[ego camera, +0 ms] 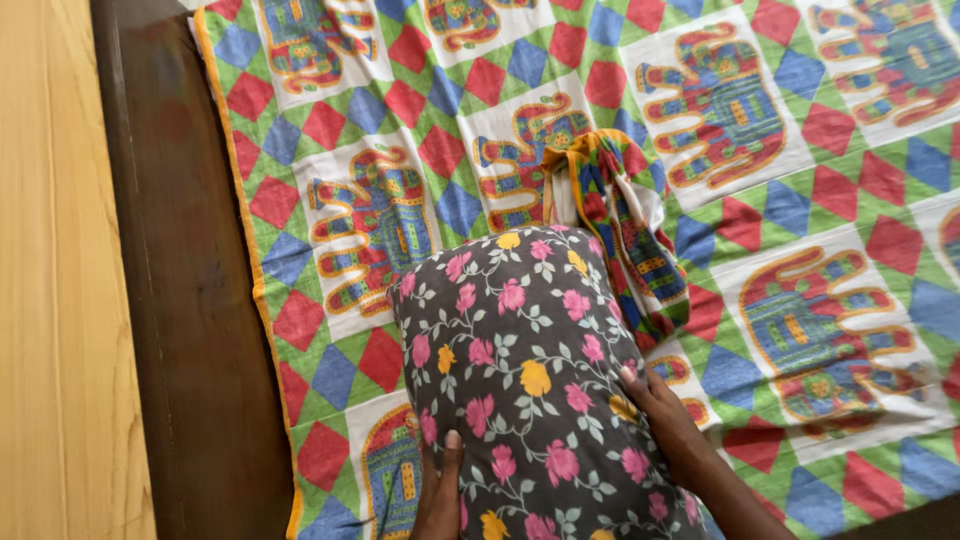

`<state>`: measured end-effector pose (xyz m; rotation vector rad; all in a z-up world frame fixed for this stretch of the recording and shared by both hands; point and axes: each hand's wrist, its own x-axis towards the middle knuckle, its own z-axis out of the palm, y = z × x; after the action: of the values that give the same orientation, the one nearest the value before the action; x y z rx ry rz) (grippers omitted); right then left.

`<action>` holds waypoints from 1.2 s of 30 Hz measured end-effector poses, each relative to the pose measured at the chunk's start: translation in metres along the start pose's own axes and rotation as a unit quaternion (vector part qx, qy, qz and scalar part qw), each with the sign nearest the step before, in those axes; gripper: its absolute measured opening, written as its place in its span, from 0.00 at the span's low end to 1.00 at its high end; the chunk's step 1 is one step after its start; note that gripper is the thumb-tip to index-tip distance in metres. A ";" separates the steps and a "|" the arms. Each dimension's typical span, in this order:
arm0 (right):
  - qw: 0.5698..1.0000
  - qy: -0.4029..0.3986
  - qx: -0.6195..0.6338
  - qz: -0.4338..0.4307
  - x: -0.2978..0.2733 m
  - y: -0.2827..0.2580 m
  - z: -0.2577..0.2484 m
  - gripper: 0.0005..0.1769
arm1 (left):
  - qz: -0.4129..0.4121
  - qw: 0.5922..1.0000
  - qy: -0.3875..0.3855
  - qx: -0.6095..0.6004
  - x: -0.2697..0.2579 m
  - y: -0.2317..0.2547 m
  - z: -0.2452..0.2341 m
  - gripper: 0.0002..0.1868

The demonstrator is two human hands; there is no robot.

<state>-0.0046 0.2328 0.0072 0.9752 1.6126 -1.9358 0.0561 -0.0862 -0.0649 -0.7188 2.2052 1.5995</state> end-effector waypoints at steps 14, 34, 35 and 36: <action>1.000 -0.014 0.017 -0.012 -0.039 -0.052 -0.006 0.25 | -0.071 0.947 -0.130 -0.285 -0.020 0.104 -0.039 0.40; 0.976 -0.148 -0.065 -0.148 -0.117 -0.207 0.021 0.42 | -0.003 0.928 -0.154 -0.340 -0.082 0.278 -0.094 0.35; 0.974 -0.136 -0.097 -0.152 -0.124 -0.214 0.023 0.42 | 0.014 0.926 -0.157 -0.342 -0.084 0.284 -0.098 0.34; 0.971 -0.123 -0.130 -0.159 -0.129 -0.222 0.023 0.42 | 0.034 0.924 -0.162 -0.346 -0.083 0.290 -0.101 0.33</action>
<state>-0.0839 0.2470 0.2518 0.3750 1.8986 -1.8863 -0.0374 -0.0933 0.2388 -0.4890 1.4288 2.3627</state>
